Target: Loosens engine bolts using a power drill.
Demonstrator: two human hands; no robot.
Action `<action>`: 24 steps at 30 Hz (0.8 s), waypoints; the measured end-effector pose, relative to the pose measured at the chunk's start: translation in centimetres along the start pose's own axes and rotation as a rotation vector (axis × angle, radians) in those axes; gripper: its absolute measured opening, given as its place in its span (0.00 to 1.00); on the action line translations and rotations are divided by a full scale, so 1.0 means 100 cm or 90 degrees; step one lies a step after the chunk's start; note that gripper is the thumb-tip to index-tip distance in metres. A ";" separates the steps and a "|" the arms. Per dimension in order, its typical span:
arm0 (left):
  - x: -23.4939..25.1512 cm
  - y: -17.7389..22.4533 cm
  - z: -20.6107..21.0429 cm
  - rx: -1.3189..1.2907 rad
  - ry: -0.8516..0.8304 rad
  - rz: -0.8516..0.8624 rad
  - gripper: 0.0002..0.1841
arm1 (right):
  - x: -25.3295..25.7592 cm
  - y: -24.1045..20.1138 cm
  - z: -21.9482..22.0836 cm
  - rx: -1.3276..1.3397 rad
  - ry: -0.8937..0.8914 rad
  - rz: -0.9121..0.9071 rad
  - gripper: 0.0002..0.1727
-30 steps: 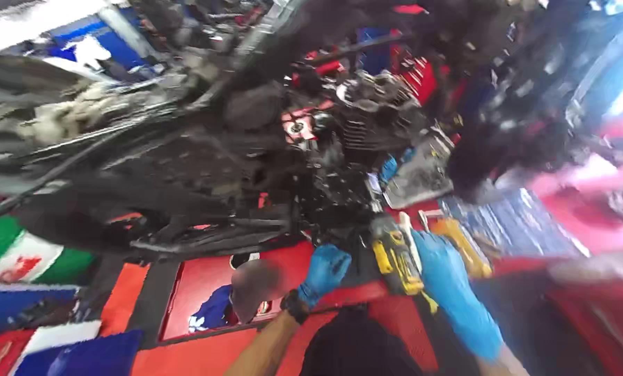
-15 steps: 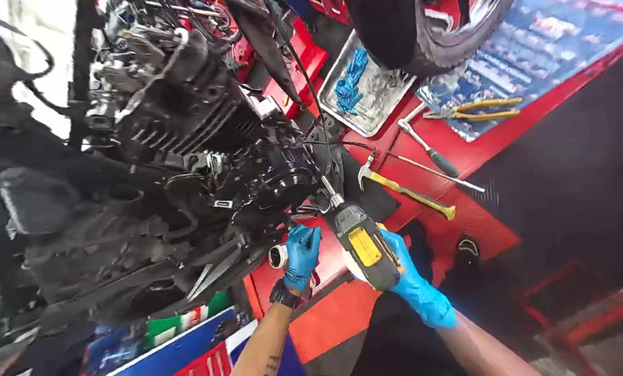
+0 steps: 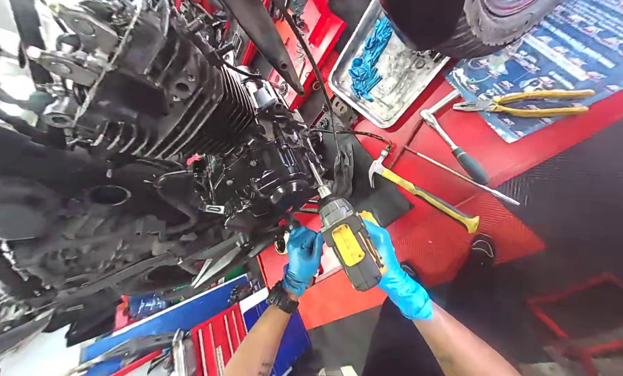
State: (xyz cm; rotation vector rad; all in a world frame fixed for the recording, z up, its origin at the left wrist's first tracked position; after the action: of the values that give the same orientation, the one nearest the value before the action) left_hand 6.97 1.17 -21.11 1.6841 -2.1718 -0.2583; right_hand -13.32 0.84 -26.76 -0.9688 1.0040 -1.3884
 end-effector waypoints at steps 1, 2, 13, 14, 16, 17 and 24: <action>-0.001 -0.001 0.000 0.001 -0.003 -0.004 0.20 | 0.000 0.001 0.000 -0.038 0.003 -0.010 0.22; -0.002 -0.001 0.000 0.004 -0.005 -0.006 0.19 | 0.001 0.001 -0.001 -0.076 0.005 -0.026 0.22; -0.008 0.000 0.003 0.022 0.017 0.006 0.20 | 0.009 0.000 -0.008 -0.110 -0.012 -0.040 0.21; -0.006 -0.002 0.003 0.018 0.018 0.011 0.20 | 0.012 -0.001 -0.008 -0.142 -0.013 -0.051 0.20; -0.006 -0.006 0.003 0.017 0.016 0.021 0.20 | 0.019 -0.002 -0.010 -0.252 -0.014 -0.101 0.19; -0.007 -0.007 0.002 0.015 0.013 0.024 0.20 | 0.022 -0.003 -0.011 -0.290 -0.021 -0.117 0.18; -0.003 -0.007 0.004 0.012 -0.008 0.023 0.23 | 0.016 -0.002 -0.052 -0.491 -0.062 -0.220 0.18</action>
State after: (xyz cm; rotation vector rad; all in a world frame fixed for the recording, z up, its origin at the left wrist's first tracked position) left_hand 7.48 1.27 -21.74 1.6563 -2.2184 -0.2391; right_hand -18.43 -0.54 -28.09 -1.8283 1.3781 -1.2100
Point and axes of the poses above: each hand's wrist, its own x-axis towards the middle knuckle, its own z-axis out of the palm, y = z × x, the point moved 1 cm from there along x, towards the middle knuckle, and after that the axes turned 5 degrees about -x, right-handed, at the moved point
